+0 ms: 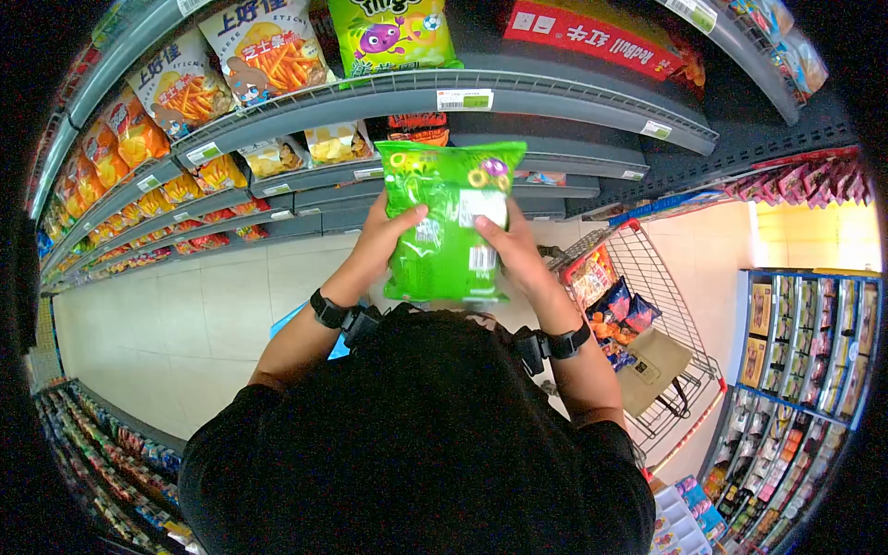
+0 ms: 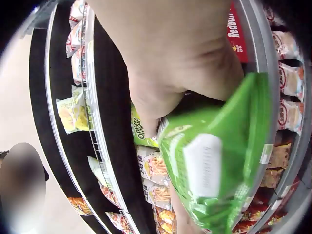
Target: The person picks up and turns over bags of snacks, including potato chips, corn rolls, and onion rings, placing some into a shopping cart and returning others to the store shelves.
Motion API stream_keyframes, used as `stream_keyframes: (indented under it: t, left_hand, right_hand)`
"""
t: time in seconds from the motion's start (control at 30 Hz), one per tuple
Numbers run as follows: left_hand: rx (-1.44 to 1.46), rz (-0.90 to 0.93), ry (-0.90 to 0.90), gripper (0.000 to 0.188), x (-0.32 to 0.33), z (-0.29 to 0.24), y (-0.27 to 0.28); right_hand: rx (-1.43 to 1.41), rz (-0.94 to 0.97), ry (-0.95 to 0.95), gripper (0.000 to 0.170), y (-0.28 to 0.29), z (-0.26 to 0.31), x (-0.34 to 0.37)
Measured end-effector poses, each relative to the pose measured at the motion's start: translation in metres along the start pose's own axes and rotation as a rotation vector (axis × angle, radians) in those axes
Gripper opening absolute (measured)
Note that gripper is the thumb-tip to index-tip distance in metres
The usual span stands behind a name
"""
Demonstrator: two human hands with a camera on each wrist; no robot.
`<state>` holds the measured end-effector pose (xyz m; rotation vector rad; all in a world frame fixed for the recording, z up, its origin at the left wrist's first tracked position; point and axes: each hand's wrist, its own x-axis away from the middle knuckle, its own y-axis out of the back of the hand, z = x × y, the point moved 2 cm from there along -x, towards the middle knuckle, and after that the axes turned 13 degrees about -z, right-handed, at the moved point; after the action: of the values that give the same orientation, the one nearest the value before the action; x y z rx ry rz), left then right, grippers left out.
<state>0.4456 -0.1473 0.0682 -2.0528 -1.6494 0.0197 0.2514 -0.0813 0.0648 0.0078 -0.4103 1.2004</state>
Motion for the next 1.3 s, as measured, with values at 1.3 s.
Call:
stream_keyframes:
  t: [1.3]
  left_hand:
    - [-0.235, -0.132, -0.282, 0.054, -0.006, 0.024, -0.033]
  right_hand:
    - [-0.161, 0.031, -0.081, 0.057, 0.051, 0.012, -0.007]
